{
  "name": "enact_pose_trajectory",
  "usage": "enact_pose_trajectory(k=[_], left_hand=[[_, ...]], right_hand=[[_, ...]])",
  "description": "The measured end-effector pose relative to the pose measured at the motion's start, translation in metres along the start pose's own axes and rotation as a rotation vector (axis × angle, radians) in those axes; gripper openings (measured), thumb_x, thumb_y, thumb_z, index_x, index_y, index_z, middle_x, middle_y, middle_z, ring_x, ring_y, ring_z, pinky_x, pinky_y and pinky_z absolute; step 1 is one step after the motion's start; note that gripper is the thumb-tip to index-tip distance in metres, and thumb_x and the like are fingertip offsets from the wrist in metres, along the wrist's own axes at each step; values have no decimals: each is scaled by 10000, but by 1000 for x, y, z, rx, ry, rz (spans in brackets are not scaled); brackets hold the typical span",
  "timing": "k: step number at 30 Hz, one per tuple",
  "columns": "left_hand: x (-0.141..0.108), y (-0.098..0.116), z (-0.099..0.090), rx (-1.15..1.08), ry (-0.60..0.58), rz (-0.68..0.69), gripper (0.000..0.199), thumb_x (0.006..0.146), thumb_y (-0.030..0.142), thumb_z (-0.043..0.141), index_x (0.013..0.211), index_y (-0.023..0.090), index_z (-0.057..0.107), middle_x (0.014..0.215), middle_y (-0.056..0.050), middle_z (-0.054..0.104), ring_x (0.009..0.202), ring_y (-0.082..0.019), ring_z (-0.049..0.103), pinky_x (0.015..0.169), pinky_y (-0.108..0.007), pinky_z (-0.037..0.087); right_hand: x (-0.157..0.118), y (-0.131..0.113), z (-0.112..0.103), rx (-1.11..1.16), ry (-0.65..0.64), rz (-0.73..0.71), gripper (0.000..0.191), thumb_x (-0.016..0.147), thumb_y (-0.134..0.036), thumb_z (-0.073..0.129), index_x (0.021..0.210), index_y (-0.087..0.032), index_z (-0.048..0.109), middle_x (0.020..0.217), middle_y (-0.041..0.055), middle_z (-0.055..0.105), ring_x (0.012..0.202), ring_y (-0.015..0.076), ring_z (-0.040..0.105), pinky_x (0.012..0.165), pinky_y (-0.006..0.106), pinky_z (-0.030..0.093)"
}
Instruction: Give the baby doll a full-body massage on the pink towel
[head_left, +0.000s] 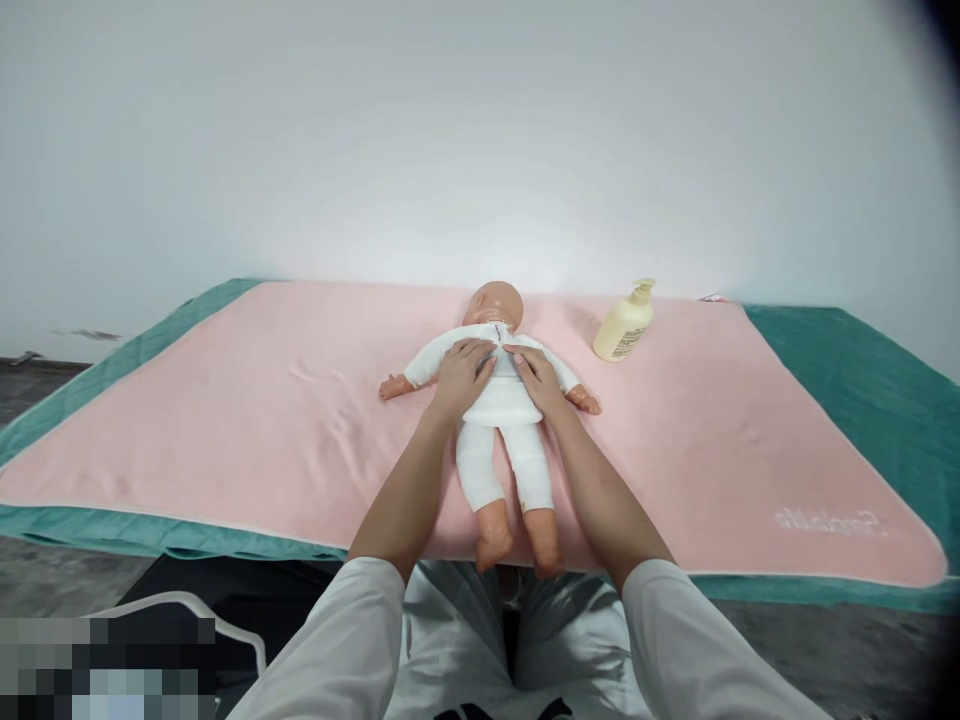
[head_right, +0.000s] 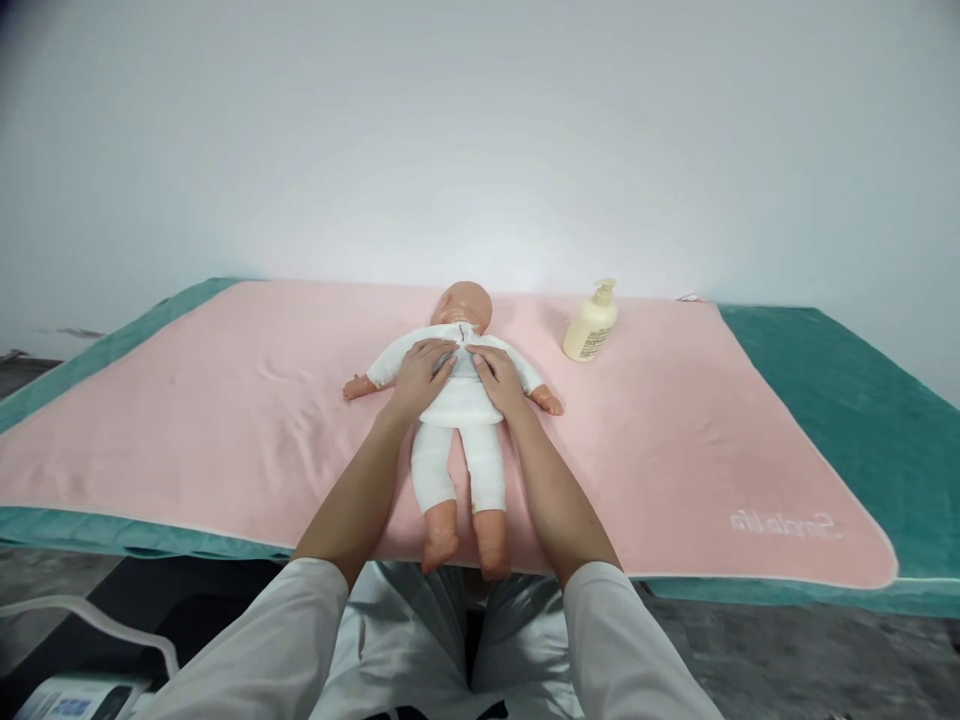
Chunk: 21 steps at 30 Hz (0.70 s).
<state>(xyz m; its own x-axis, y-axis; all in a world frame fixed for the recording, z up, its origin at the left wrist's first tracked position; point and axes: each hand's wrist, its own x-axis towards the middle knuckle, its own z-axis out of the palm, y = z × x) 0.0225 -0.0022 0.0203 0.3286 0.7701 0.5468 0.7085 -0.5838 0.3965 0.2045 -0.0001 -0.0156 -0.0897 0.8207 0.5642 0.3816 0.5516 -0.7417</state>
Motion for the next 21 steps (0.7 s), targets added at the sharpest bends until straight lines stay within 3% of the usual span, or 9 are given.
enact_pose_trajectory(k=[6,11,21], left_hand=[[1,2,-2,10,-56,-35,319,961,308,448,1170,175,649,1213,-60,686,1193,-250,541,1074,-420,403],[1,0,0,-4,-32,-22,315,954,304,455,1161,174,653,1201,-71,689,1182,-261,544,1061,-442,406],[-2,-4,5,-6,34,22,365,965,324,449,1258,179,611,1358,-70,605,1236,-253,512,1091,-444,390]], right_hand=[[1,-3,-1,-29,-24,42,512,958,-600,369,1165,-272,704,1199,41,717,1184,219,606,1088,402,425],[0,-1,0,-19,-20,23,492,962,-584,380,1175,-275,697,1213,45,710,1191,217,601,1094,410,423],[-2,0,-1,2,-42,-32,459,969,-535,409,1289,-282,620,1421,44,566,1366,199,470,1202,424,331]])
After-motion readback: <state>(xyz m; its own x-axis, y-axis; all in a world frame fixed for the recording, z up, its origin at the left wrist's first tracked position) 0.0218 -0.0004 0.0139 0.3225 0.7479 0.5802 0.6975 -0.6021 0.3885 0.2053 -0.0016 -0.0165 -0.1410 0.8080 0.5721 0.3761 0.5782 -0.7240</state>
